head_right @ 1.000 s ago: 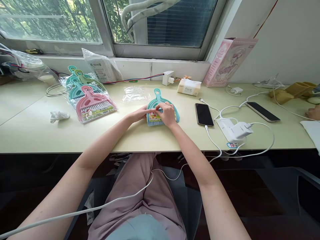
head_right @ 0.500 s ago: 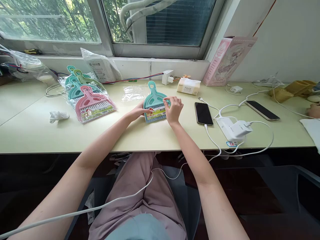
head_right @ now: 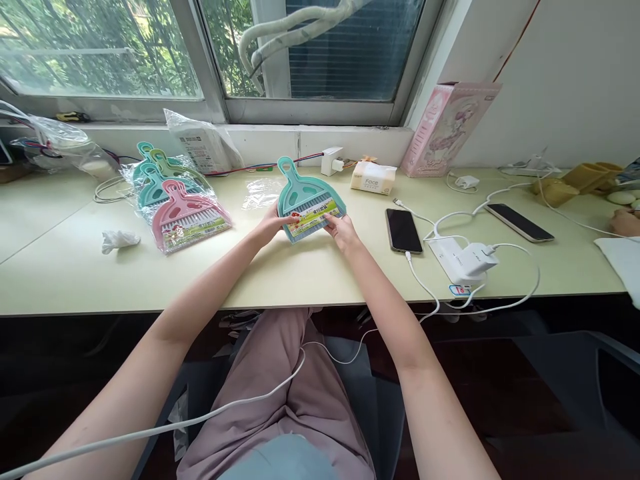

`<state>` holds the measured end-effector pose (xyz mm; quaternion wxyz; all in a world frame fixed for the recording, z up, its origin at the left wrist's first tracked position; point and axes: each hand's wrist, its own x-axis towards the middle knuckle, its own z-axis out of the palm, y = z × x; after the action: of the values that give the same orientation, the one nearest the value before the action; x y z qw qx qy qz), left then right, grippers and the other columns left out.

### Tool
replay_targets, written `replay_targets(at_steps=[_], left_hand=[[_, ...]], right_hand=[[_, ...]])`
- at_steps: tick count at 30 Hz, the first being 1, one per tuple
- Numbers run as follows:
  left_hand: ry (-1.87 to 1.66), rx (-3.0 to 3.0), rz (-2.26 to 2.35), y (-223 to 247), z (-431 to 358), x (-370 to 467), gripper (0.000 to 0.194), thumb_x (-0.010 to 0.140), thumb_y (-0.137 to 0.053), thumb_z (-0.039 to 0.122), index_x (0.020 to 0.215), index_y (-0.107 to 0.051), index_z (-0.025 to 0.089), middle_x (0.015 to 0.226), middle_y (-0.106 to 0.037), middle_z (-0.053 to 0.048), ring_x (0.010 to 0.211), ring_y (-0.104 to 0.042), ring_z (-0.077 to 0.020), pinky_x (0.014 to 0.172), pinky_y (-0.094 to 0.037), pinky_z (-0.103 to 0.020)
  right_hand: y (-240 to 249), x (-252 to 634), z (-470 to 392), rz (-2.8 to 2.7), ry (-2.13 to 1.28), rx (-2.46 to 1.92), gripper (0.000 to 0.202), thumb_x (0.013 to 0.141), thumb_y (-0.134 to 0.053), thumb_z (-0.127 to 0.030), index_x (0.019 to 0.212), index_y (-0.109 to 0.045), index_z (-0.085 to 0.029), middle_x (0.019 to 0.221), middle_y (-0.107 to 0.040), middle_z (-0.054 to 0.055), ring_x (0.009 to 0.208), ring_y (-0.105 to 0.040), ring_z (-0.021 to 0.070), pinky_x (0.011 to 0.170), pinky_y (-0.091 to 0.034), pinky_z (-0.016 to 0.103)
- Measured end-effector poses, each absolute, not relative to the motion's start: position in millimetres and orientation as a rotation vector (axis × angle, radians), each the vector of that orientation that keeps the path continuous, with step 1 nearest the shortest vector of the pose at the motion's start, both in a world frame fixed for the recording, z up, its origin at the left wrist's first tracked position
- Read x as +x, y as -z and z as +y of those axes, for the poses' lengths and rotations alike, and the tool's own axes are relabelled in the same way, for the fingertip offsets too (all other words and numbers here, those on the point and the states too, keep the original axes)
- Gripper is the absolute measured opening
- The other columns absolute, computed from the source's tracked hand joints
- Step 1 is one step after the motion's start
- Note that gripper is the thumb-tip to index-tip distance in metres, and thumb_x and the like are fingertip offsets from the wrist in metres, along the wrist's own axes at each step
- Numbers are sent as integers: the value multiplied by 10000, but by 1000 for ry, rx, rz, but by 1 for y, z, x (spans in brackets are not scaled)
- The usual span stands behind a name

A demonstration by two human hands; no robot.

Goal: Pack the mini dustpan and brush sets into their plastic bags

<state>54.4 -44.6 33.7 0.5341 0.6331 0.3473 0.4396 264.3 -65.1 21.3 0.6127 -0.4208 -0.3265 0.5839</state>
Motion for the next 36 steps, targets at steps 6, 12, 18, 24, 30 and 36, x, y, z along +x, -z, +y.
replay_targets(at_steps=[6,12,18,24,30,36], left_hand=[[-1057,1519,793,-29,-41,54,755,646,-739,350,1325,-436,220,1259,-621,-108,1130,-620,-318,893,-535,-474],[-1091,1512,775,-27,-40,56,751,643,-757,360,1318,-457,222,1236,-635,-101,1101,-632,-308,886,-540,-472],[-1090,1492,809,-31,-44,59,764,625,-790,358,1306,-469,229,1210,-641,-93,1080,-637,-302,858,-550,-454],[-1036,1516,826,-31,-45,58,790,625,-802,360,1317,-441,235,1196,-636,-92,1057,-643,-289,832,-557,-434],[-888,1531,837,-37,-37,46,624,820,-527,642,1281,-477,225,1139,-660,-100,984,-665,-262,819,-551,-422],[-1125,2038,1381,-23,-21,23,440,932,-418,495,1245,-532,208,1394,-535,-153,1335,-448,-297,1117,-325,-502]], right_hand=[[-27,264,-69,-691,-1387,-888,243,795,-605,-18,918,-556,-222,845,-752,-26,765,-722,110,812,-624,255],[-27,260,-72,-706,-1435,-820,162,833,-633,-80,912,-597,-216,855,-765,-25,793,-732,120,860,-618,269],[-24,251,-75,-806,-1473,-887,153,809,-691,-99,914,-648,-201,886,-777,6,901,-740,175,901,-614,343],[-22,255,-72,-793,-1420,-920,171,765,-717,-62,888,-674,-173,894,-781,35,928,-741,214,934,-604,406],[-21,258,-71,-749,-1393,-918,241,721,-749,-47,906,-668,-178,863,-780,30,919,-744,231,901,-623,412],[-20,261,-71,-758,-1380,-917,343,700,-781,-54,994,-669,-191,869,-779,18,883,-751,219,857,-642,387]])
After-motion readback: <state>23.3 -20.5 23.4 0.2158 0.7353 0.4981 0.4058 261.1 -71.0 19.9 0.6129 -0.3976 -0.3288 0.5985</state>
